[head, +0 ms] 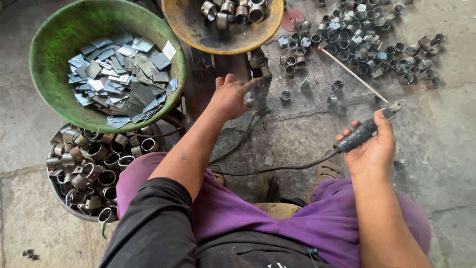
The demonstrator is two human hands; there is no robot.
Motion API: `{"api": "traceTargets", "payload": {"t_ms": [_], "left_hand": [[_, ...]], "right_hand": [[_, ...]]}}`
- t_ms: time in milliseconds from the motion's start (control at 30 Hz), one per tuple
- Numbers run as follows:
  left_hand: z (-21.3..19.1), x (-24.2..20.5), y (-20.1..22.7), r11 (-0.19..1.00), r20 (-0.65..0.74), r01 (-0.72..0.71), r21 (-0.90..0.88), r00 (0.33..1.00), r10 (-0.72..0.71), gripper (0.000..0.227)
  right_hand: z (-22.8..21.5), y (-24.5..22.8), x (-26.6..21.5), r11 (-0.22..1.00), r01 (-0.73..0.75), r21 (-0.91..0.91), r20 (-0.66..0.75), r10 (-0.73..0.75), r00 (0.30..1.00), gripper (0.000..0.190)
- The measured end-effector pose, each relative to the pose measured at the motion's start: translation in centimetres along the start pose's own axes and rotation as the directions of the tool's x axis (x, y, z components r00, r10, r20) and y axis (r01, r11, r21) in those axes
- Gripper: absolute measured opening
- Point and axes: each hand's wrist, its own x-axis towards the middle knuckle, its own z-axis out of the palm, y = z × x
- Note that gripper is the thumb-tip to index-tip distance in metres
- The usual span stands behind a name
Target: The person sits cross-legged and repeatedly picks small square metal plates from a green basin, places them on top of cylindrical metal pieces, and welds them together using a handheld welding torch. After each weld, the finished assembly is dropped into a yellow basin.
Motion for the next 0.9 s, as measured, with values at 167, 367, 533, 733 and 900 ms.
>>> {"api": "traceTargets", "payload": {"t_ms": [167, 367, 533, 733, 900], "left_hand": [[-1.8, 0.1, 0.6, 0.990, 0.012, 0.039, -0.134, 0.999, -0.038, 0.078], [-1.6, 0.1, 4.6, 0.978, 0.395, -0.055, -0.202, 0.909, 0.133, 0.076], [-0.4, 6.5, 4.1, 0.860, -0.458, -0.298, -0.415, 0.885, 0.085, 0.069], [3.7, 20.9, -1.8, 0.566, -0.324, -0.016, -0.824, 0.833, -0.448, 0.042], [5.8, 28.3, -6.0, -0.247, 0.138, 0.013, -0.969, 0.857, -0.496, 0.043]], "right_hand": [[-0.5, -1.1, -0.5, 0.998, 0.040, 0.047, -0.027, -0.039, 0.999, 0.046], [-0.9, -2.2, -0.7, 0.987, 0.096, 0.127, -0.017, -0.095, 0.995, 0.040], [-1.4, -2.5, -0.4, 0.974, 0.177, 0.137, -0.096, -0.165, 0.982, 0.034], [-0.8, -2.3, -0.3, 0.980, 0.147, 0.136, -0.081, -0.137, 0.987, 0.030], [-0.6, -2.0, -0.2, 0.987, 0.105, 0.121, -0.120, -0.090, 0.989, 0.029]]}}
